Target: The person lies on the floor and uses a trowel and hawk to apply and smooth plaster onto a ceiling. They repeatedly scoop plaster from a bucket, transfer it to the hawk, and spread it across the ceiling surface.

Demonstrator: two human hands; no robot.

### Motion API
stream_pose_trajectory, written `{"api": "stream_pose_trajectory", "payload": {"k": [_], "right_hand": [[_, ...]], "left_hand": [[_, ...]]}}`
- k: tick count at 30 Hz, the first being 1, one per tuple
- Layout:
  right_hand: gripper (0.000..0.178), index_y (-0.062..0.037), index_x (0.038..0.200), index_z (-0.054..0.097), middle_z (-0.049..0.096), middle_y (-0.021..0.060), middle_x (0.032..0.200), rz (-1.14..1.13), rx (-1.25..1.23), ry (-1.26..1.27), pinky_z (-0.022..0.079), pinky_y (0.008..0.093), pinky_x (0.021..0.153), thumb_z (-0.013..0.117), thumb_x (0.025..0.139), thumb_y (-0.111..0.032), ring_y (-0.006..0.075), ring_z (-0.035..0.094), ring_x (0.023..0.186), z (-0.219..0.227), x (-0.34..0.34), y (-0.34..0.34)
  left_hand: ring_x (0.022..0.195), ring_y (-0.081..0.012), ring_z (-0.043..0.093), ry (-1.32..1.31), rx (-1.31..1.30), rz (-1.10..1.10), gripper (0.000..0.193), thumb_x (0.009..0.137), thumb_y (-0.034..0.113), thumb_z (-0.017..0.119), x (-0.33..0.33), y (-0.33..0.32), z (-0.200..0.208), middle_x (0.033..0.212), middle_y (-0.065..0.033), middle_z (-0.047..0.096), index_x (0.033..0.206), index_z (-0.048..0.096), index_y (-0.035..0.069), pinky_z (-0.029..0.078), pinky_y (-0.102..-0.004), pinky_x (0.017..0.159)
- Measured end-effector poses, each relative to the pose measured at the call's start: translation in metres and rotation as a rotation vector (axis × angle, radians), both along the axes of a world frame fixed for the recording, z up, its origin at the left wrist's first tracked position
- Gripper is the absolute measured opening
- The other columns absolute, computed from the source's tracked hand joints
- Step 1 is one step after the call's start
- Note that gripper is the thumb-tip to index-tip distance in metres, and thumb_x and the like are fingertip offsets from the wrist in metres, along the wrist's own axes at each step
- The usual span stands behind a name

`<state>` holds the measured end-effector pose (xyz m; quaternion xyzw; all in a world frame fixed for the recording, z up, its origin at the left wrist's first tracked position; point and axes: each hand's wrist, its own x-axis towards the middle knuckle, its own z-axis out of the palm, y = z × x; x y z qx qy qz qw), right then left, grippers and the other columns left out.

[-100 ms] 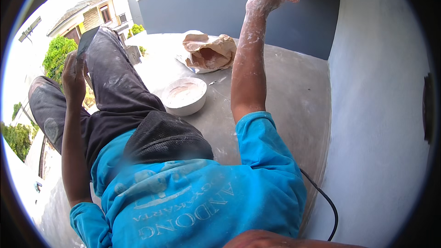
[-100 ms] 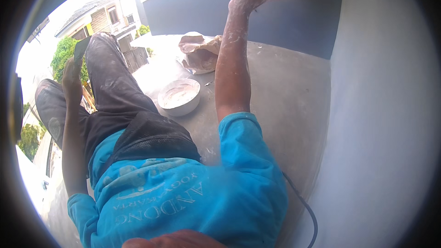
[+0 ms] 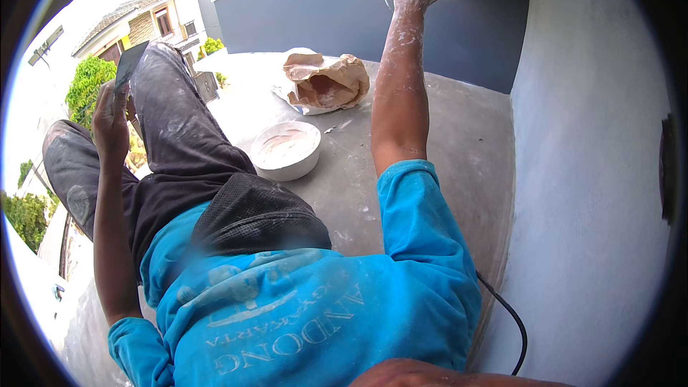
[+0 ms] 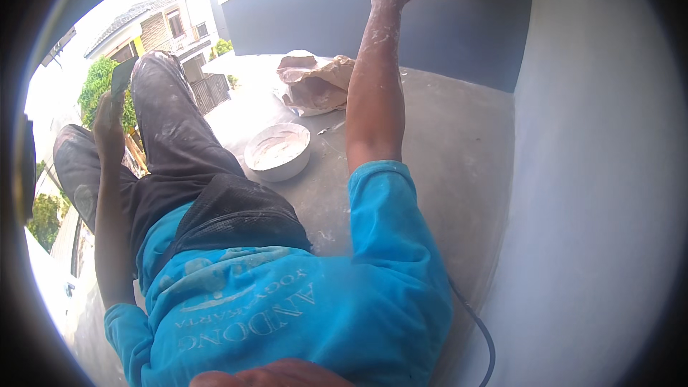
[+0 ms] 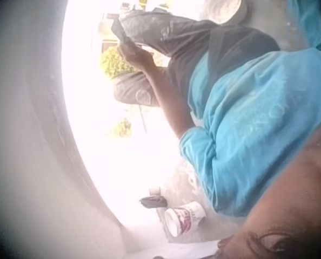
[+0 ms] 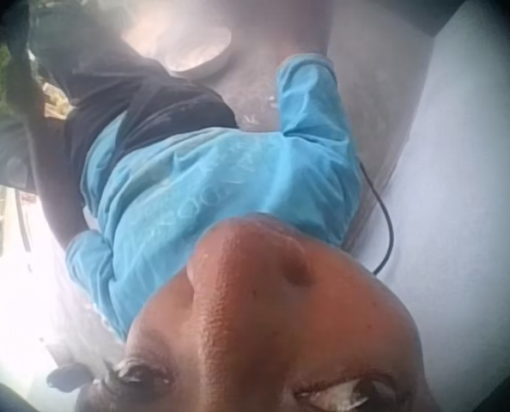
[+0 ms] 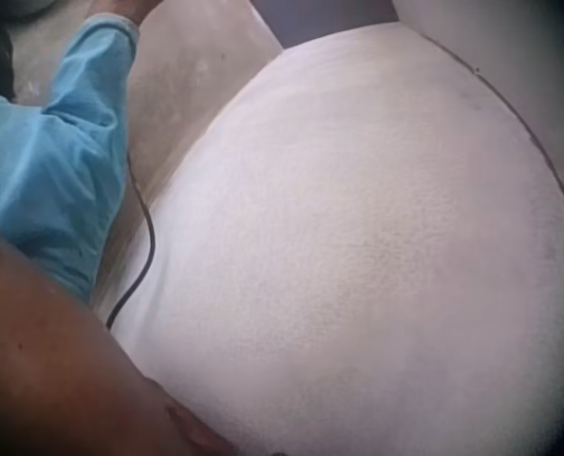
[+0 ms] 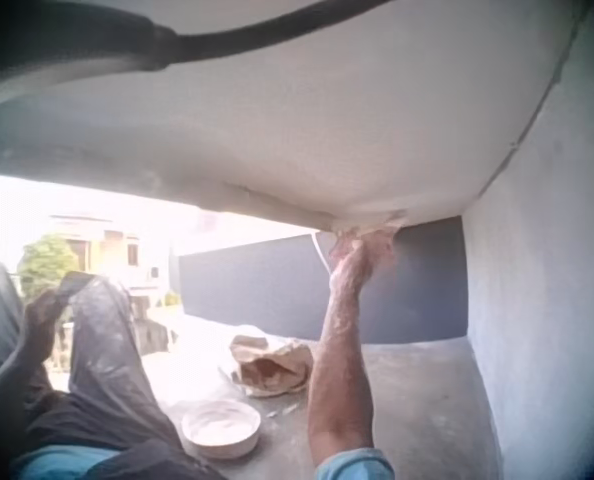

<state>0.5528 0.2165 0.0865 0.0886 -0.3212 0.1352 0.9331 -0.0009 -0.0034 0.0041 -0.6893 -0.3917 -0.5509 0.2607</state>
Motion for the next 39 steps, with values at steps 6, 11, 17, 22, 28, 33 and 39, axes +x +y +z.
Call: {"api": "stream_pose_trajectory", "payload": {"k": [6,11,17,22,28,33,39], "right_hand": [[0.068,-0.0108,0.141,0.026,0.056,0.0044,0.088,-0.053,-0.041,-0.075,0.051,0.0309,0.055,0.063,0.084,-0.02,0.0131,0.055,0.063,0.005,-0.008,-0.013],[0.074,-0.0104,0.145,0.02,0.053,0.011,0.112,0.073,-0.148,0.157,0.057,0.0345,0.062,0.061,0.086,-0.027,0.0189,0.061,0.077,0.014,-0.038,-0.033],[0.087,-0.0078,0.149,0.009,0.046,0.0166,0.124,0.023,0.114,-0.11,0.059,0.0379,0.067,0.063,0.083,-0.027,0.0252,0.059,0.094,0.002,-0.072,-0.055],[0.071,-0.0041,0.138,0.026,0.048,0.0142,0.116,-0.023,0.058,-0.035,0.056,0.0334,0.069,0.063,0.078,-0.015,0.0245,0.059,0.09,0.005,-0.124,-0.108],[0.052,-0.003,0.122,0.038,0.05,0.0094,0.107,0.031,-0.001,-0.021,0.052,0.0315,0.073,0.059,0.075,-0.004,0.0191,0.056,0.089,0.005,-0.167,-0.153],[0.046,-0.0011,0.118,0.04,0.051,0.009,0.103,0.008,-0.01,0.024,0.051,0.0306,0.073,0.057,0.075,-0.002,0.0164,0.055,0.087,0.007,-0.202,-0.179],[0.032,0.0013,0.108,0.046,0.053,0.0081,0.097,0.119,-0.021,-0.082,0.048,0.0318,0.075,0.056,0.078,-0.001,0.0158,0.054,0.084,0.002,-0.225,-0.187]], "left_hand": [[0.06,-0.0091,0.047,0.098,0.104,0.022,0.023,0.098,0.02,0.053,0.003,0.001,-0.003,0.076,-0.0036,0.05,0.106,0.06,0.0,0.04,-0.0243,0.059],[0.063,-0.0104,0.048,0.07,0.057,0.054,0.022,0.098,0.019,0.053,0.007,0.001,-0.006,0.078,-0.0042,0.052,0.106,0.061,0.0,0.041,-0.0249,0.062],[0.075,-0.0125,0.054,0.023,-0.021,-0.022,0.021,0.096,0.017,0.054,0.007,0.009,-0.013,0.092,-0.0069,0.06,0.108,0.062,0.0,0.044,-0.025,0.071],[0.09,-0.0197,0.06,0.049,-0.027,0.027,0.022,0.096,0.014,0.054,0.012,0.003,-0.016,0.104,-0.0111,0.063,0.111,0.061,0.0,0.045,-0.0288,0.082],[0.093,-0.0251,0.061,0.018,-0.095,-0.011,0.021,0.096,0.015,0.053,0.012,-0.001,-0.018,0.102,-0.0133,0.061,0.108,0.06,-0.001,0.045,-0.0314,0.083],[0.091,-0.0263,0.06,-0.003,-0.082,-0.039,0.023,0.096,0.016,0.055,0.016,-0.006,-0.017,0.1,-0.0147,0.061,0.108,0.06,-0.002,0.045,-0.032,0.081],[0.086,-0.0263,0.058,-0.017,-0.048,-0.095,0.02,0.095,0.013,0.056,0.021,-0.014,-0.025,0.095,-0.0138,0.06,0.106,0.061,-0.002,0.045,-0.0321,0.08]]}}
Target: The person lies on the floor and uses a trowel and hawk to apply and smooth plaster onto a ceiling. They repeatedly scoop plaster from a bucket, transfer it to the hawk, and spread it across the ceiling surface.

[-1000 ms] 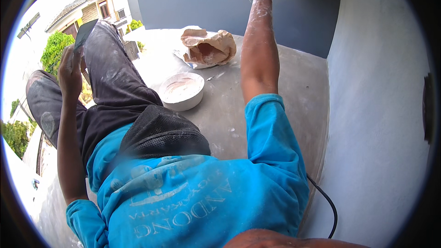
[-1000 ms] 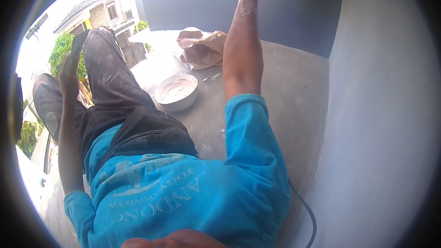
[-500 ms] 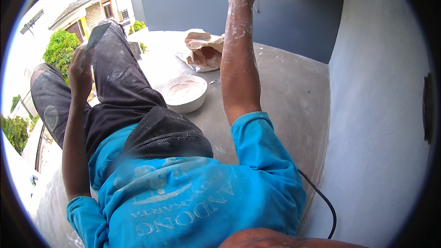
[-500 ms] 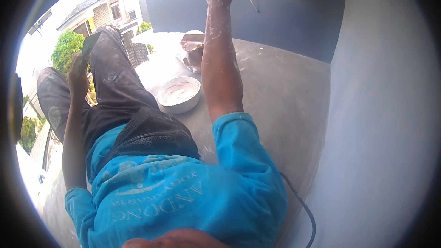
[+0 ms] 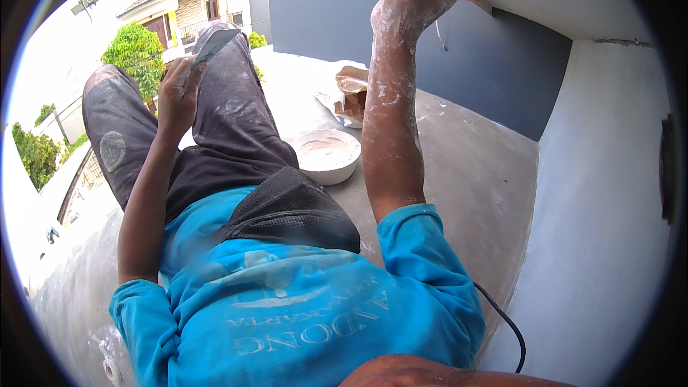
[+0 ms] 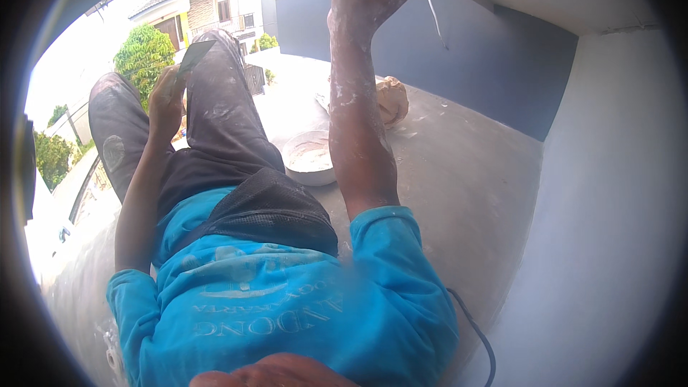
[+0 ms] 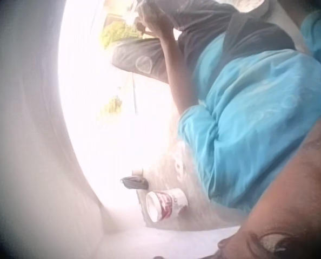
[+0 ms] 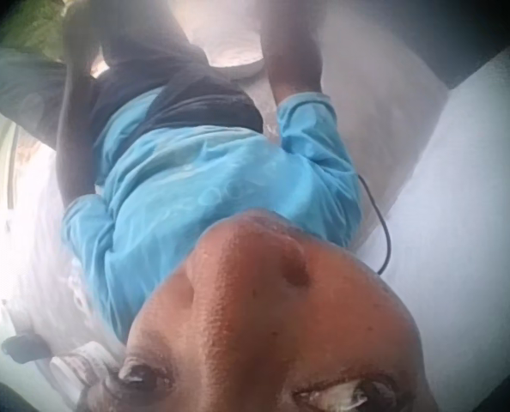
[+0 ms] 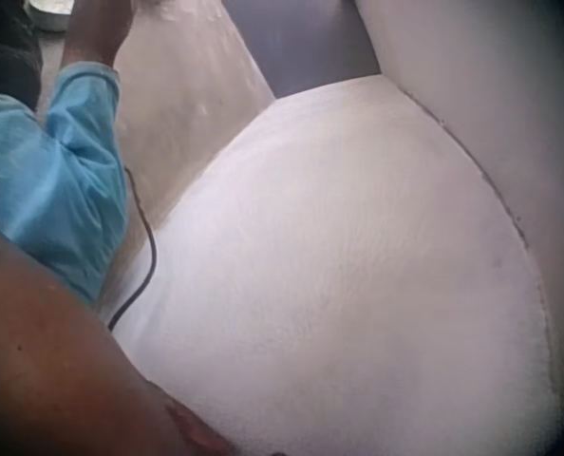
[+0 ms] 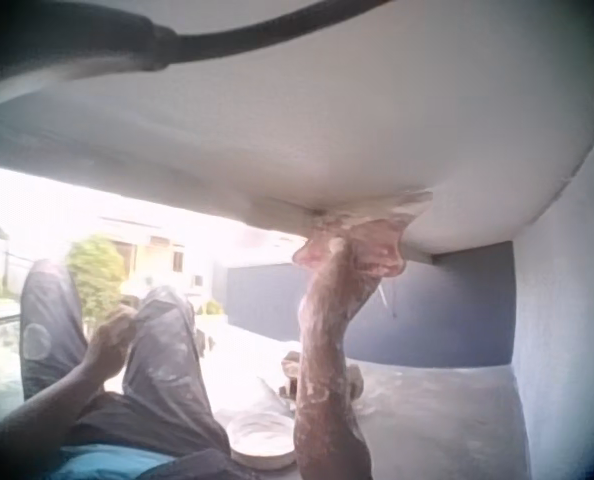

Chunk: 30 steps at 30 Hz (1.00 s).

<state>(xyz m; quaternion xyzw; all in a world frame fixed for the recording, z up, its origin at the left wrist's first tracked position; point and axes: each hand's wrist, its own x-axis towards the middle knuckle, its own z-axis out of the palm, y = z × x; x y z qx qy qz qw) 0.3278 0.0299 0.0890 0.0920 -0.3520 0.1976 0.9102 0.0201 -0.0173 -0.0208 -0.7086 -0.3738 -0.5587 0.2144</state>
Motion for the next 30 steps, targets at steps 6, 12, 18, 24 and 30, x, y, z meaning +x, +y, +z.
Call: {"api": "stream_pose_trajectory", "payload": {"k": [6,12,18,24,30], "right_hand": [[0.027,0.0025,0.105,0.049,0.054,0.0075,0.093,-0.126,-0.057,0.025,0.048,0.0315,0.076,0.056,0.079,-0.001,0.0155,0.054,0.082,0.002,-0.026,-0.037],[0.033,0.0042,0.109,0.048,0.054,0.0085,0.095,-0.096,0.022,0.008,0.047,0.0334,0.079,0.059,0.078,-0.002,0.0166,0.055,0.085,0.003,-0.054,-0.067],[0.036,0.0036,0.108,0.051,0.055,0.0104,0.1,-0.133,0.077,-0.041,0.046,0.0391,0.088,0.063,0.075,-0.005,0.0199,0.056,0.092,-0.01,-0.089,-0.109],[0.039,0.0031,0.108,0.055,0.057,0.0123,0.104,0.087,-0.173,0.097,0.045,0.0447,0.098,0.068,0.073,-0.009,0.0231,0.057,0.1,-0.062,-0.055,-0.125],[0.013,0.0034,0.085,0.063,0.064,0.0066,0.09,0.037,-0.195,0.119,0.048,0.0296,0.078,0.065,0.077,-0.006,0.0168,0.06,0.083,-0.118,-0.026,-0.047]], "left_hand": [[0.087,-0.0258,0.057,-0.05,-0.039,-0.021,0.022,0.094,0.015,0.056,-0.001,-0.003,0.004,0.094,-0.0137,0.06,0.106,0.061,-0.003,0.044,-0.0324,0.081],[0.086,-0.022,0.058,-0.136,-0.168,-0.116,0.027,0.096,0.021,0.056,-0.006,0.006,0.011,0.097,-0.0133,0.063,0.111,0.061,-0.001,0.044,-0.0316,0.081],[0.079,-0.0127,0.056,-0.223,-0.309,-0.213,0.033,0.099,0.028,0.052,0.004,0.009,0.02,0.09,-0.0053,0.063,0.112,0.06,-0.001,0.045,-0.0257,0.074],[0.063,-0.0059,0.05,-0.389,-0.458,-0.391,0.036,0.1,0.036,0.046,0.022,-0.014,0.025,0.074,-0.0006,0.057,0.099,0.061,0.003,0.042,-0.0222,0.056],[0.05,-0.0052,0.044,-0.259,-0.534,-0.474,0.04,0.101,0.039,0.043,0.049,-0.021,0.028,0.066,0.0004,0.052,0.099,0.062,0.004,0.036,-0.0227,0.046]]}}
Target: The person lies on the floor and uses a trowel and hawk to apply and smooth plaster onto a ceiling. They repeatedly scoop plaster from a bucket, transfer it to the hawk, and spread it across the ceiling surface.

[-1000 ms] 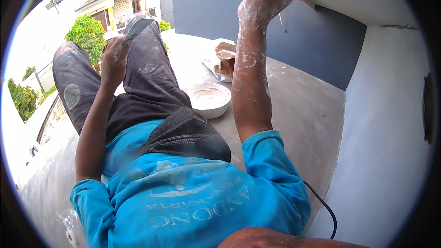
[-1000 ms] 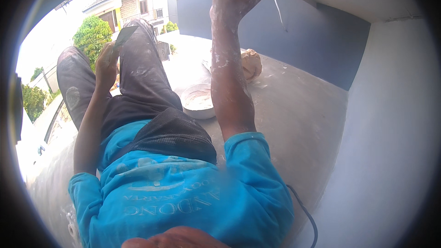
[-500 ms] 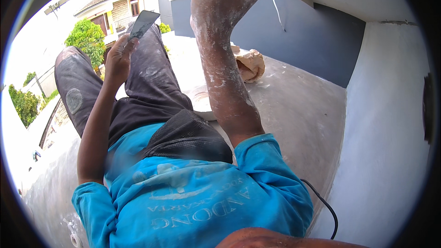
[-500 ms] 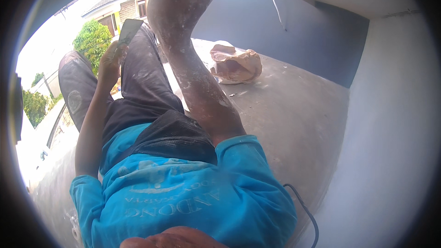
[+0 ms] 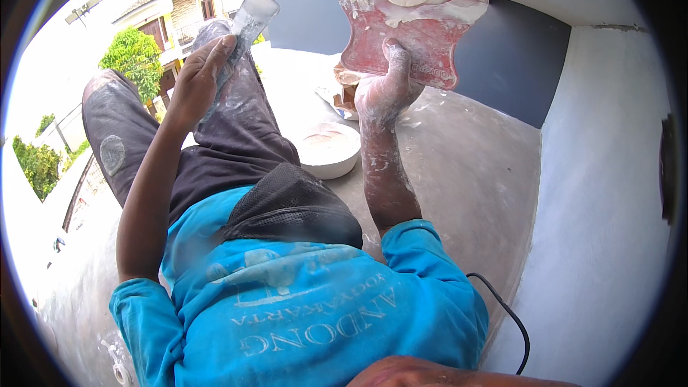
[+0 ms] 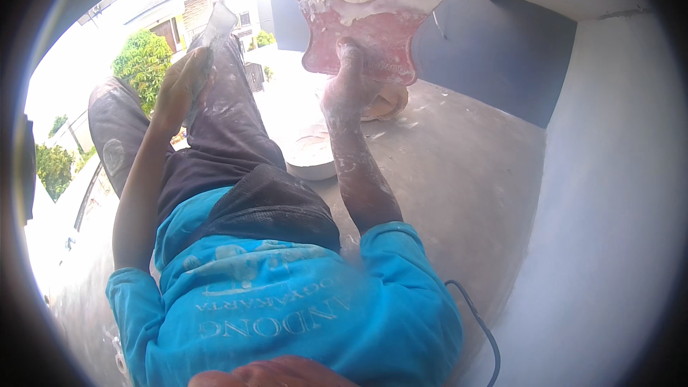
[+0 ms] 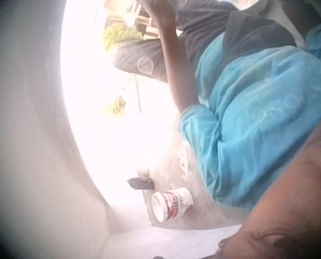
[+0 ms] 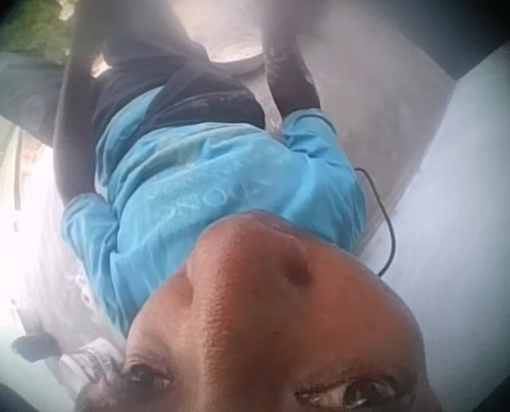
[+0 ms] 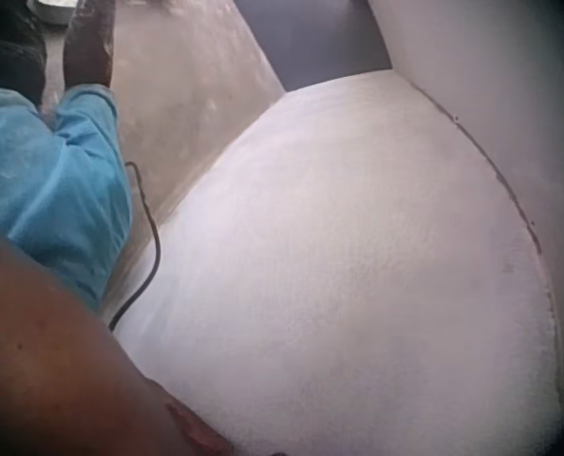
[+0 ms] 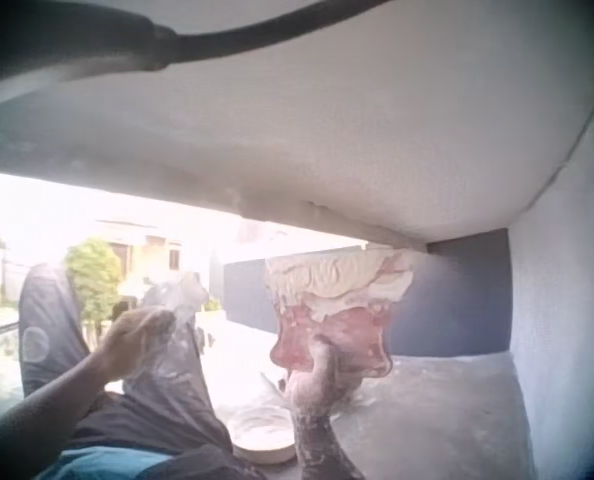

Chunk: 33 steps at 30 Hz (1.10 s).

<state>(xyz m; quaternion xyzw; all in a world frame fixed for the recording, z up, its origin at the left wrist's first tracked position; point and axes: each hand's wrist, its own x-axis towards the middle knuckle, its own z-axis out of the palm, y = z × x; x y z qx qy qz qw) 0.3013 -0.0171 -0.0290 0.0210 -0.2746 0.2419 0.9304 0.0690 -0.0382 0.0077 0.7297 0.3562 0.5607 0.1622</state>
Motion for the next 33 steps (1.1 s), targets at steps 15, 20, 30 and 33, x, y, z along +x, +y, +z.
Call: {"api": "stream_pose_trajectory", "payload": {"k": [15,20,30,33], "right_hand": [[0.023,0.0043,0.102,0.063,0.067,0.0099,0.083,-0.459,0.149,-0.706,0.052,0.0287,0.064,0.061,0.08,-0.001,0.0144,0.065,0.072,-0.036,-0.001,0.037],[0.035,0.0025,0.112,0.063,0.069,0.0117,0.086,-0.58,0.273,-0.941,0.053,0.0261,0.061,0.059,0.077,0.002,0.0138,0.066,0.071,-0.024,0.012,0.035],[0.023,0.0054,0.098,0.057,0.059,0.0116,0.1,-0.106,-0.116,-0.298,0.048,0.0325,0.083,0.063,0.078,-0.005,0.0203,0.057,0.091,-0.04,-0.012,0.035],[0.014,0.0047,0.091,0.06,0.063,0.0084,0.083,-0.077,-0.082,-0.204,0.048,0.0315,0.071,0.06,0.081,-0.005,0.0182,0.06,0.077,-0.036,-0.02,0.024]], "left_hand": [[0.052,-0.0044,0.044,0.203,-0.038,-0.022,0.044,0.102,0.038,0.041,0.011,0.027,0.018,0.066,0.0008,0.054,0.111,0.065,0.002,0.036,-0.022,0.046],[0.055,-0.0057,0.047,0.189,0.086,0.038,0.045,0.102,0.038,0.04,0.015,0.016,0.016,0.073,-0.0034,0.058,0.116,0.064,0.002,0.039,-0.0228,0.048],[0.055,-0.0058,0.045,0.22,-0.041,0.087,0.043,0.102,0.037,0.04,0.021,0.022,0.008,0.071,-0.0007,0.055,0.116,0.062,0.002,0.038,-0.0223,0.049],[0.059,-0.0055,0.045,0.233,-0.001,0.016,0.044,0.103,0.037,0.04,0.018,0.044,-0.005,0.072,-0.0005,0.054,0.112,0.061,0.0,0.038,-0.0224,0.053]]}}
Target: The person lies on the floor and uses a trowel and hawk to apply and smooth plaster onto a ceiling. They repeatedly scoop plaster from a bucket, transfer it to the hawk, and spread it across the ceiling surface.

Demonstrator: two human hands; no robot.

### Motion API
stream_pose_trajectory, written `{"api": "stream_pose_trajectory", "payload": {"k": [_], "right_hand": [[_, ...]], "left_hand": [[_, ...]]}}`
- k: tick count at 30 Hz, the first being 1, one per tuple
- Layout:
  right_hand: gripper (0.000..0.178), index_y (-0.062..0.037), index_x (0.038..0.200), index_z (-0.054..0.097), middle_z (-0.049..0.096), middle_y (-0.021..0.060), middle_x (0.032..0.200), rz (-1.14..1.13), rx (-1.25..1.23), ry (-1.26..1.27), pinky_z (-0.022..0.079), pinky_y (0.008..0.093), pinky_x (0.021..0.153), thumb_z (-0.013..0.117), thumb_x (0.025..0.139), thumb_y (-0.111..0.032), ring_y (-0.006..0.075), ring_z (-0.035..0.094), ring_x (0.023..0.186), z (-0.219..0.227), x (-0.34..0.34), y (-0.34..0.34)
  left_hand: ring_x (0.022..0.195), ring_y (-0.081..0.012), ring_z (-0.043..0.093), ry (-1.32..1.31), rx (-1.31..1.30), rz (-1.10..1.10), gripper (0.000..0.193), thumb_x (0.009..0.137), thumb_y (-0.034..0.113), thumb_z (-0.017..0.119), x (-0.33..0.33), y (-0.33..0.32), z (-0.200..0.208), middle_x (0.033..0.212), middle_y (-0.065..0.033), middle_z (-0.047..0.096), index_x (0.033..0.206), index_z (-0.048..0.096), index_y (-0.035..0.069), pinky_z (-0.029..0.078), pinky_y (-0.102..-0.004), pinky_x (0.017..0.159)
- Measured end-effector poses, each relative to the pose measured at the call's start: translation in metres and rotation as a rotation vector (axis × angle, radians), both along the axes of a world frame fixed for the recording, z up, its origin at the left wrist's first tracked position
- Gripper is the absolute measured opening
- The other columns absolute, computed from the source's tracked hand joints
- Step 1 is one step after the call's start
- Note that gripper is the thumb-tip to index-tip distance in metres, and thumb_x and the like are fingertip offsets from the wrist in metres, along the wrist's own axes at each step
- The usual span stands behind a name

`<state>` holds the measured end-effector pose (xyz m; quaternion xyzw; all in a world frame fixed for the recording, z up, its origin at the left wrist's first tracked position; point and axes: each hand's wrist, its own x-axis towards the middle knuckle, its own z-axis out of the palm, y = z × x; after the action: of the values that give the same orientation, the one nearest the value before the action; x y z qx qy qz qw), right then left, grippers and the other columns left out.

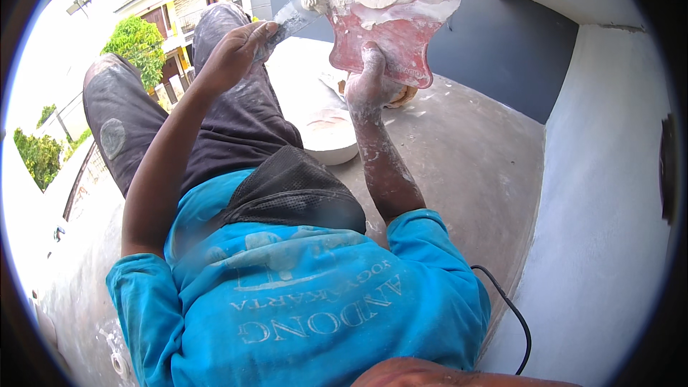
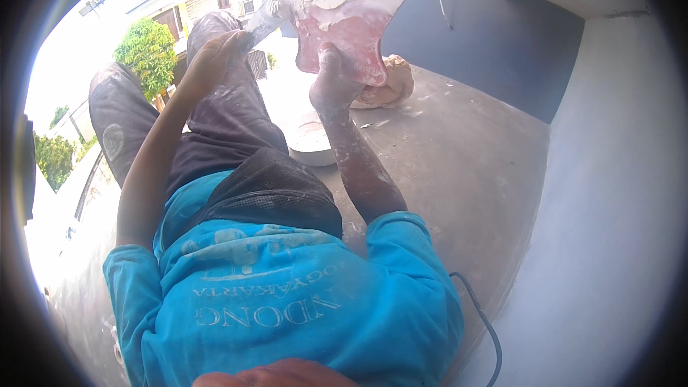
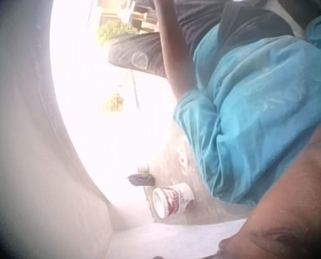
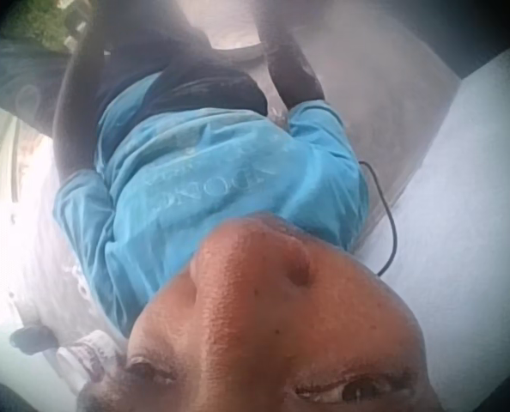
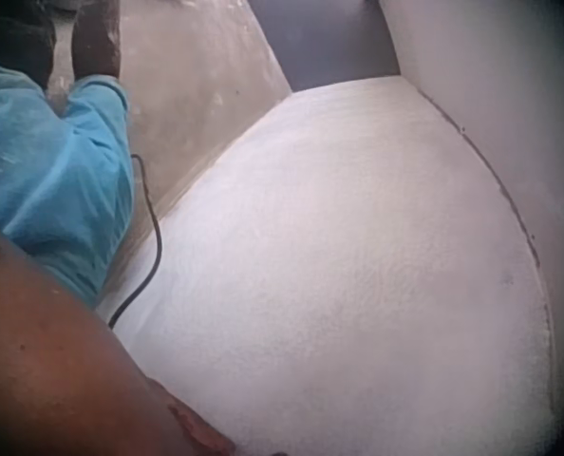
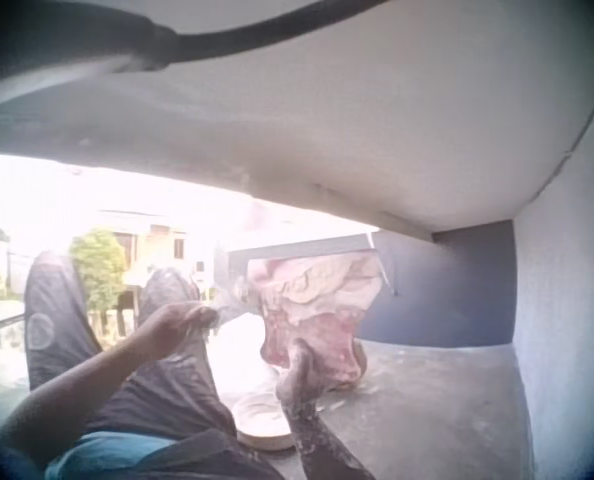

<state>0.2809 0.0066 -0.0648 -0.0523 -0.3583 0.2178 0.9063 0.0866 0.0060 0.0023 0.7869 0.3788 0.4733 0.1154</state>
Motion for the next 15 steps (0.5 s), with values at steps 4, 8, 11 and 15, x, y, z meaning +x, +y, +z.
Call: {"api": "stream_pose_trajectory", "payload": {"k": [4,8,11,15], "right_hand": [[0.015,0.0049,0.093,0.06,0.063,0.0091,0.084,-0.066,0.038,-0.098,0.049,0.0317,0.071,0.059,0.083,-0.006,0.0176,0.061,0.079,0.0,-0.004,-0.009],[0.021,0.0071,0.1,0.06,0.065,0.0111,0.082,-0.321,0.21,-0.321,0.051,0.03,0.065,0.058,0.082,-0.003,0.018,0.065,0.074,-0.008,-0.007,0.015],[0.034,0.0074,0.111,0.059,0.067,0.0161,0.084,-0.665,0.454,-0.533,0.053,0.0292,0.057,0.058,0.077,0.003,0.0217,0.067,0.067,0.003,0.011,0.025],[0.047,0.0027,0.123,0.057,0.068,0.0205,0.096,-0.63,0.472,-0.682,0.057,0.0297,0.066,0.054,0.076,0.008,0.0241,0.071,0.084,0.004,0.019,0.032]], "left_hand": [[0.067,-0.0071,0.046,0.032,0.02,-0.073,0.045,0.102,0.038,0.042,0.009,0.001,-0.002,0.076,-0.0007,0.055,0.111,0.06,-0.001,0.041,-0.0243,0.061],[0.069,-0.0072,0.048,0.054,0.042,-0.113,0.044,0.102,0.037,0.041,0.027,-0.016,0.006,0.079,-0.0009,0.057,0.113,0.06,-0.002,0.042,-0.0244,0.064],[0.072,-0.0071,0.05,0.01,0.031,-0.122,0.045,0.102,0.037,0.042,0.023,-0.019,0.007,0.082,-0.0016,0.059,0.116,0.059,-0.002,0.044,-0.024,0.066],[0.074,-0.0072,0.052,0.074,-0.011,-0.068,0.045,0.102,0.036,0.042,0.017,-0.033,0.018,0.085,-0.0029,0.06,0.12,0.058,-0.002,0.045,-0.0239,0.069]]}}
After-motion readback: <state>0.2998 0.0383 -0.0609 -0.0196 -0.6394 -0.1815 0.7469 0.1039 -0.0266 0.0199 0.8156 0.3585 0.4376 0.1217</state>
